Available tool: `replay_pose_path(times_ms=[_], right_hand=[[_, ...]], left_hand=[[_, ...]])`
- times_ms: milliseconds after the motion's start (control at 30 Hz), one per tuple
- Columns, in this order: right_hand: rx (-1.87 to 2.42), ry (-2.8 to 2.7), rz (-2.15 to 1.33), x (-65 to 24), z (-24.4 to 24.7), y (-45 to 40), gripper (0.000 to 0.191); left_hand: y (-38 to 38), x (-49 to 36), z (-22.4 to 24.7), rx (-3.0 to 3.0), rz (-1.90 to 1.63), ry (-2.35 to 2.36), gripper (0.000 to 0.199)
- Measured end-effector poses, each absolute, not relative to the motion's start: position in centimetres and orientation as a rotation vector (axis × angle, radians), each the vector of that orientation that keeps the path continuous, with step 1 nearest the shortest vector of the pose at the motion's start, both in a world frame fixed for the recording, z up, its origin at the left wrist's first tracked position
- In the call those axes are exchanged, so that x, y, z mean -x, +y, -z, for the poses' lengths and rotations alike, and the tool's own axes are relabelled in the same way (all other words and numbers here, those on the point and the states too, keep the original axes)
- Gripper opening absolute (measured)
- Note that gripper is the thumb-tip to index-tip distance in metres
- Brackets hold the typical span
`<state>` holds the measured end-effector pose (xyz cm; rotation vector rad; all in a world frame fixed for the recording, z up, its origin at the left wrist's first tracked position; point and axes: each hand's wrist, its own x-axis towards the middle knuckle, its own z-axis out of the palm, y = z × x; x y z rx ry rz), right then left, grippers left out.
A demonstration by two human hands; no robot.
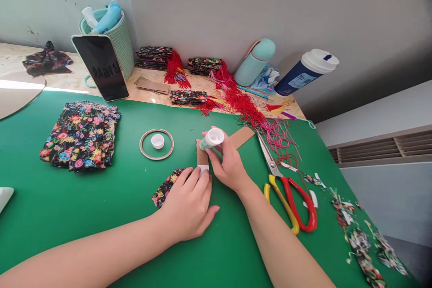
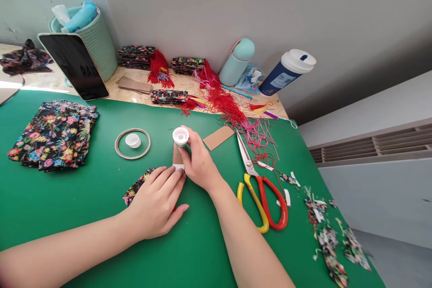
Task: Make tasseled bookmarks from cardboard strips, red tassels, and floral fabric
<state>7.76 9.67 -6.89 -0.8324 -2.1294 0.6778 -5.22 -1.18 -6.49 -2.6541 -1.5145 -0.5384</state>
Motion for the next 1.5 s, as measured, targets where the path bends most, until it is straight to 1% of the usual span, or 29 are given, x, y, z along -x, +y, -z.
replay_pose_path(times_ms=[67, 233, 400, 600, 767, 1000, 1500], right_hand=[[0.859, -2.088, -0.682, -7.7, 7.1, 9.7, 0.051], [0.901, -2.077, -0.560, -7.5, 7.5, 9.9, 0.048], [0.967, -1.969, -0.702, -7.3, 7.5, 10.2, 0.042], [0.923, -1.953, -0.682, -6.8, 7.5, 10.6, 0.038], [0.884, -1.801, -0.649, -7.3, 7.5, 10.4, 0.043], [0.931, -1.966, -0.588, -7.4, 7.6, 10.2, 0.043], [0.985, -1.912, -0.623, -7.4, 7.5, 10.2, 0.037]], left_hand=[[-1.2, 5.2, 6.5, 2.658, 0.539, -1.517, 0.054], [-1.1, 5.2, 6.5, 2.656, 0.532, -1.533, 0.053], [-1.1, 5.1, 6.5, 2.637, 0.512, -1.524, 0.052], [-1.2, 5.1, 6.3, 2.634, 0.490, -1.514, 0.051], [-1.2, 5.1, 6.4, 2.639, 0.479, -1.523, 0.052], [-1.3, 5.1, 6.3, 2.611, 0.469, -1.519, 0.052], [-1.3, 5.1, 6.3, 2.656, 0.428, -1.512, 0.052]])
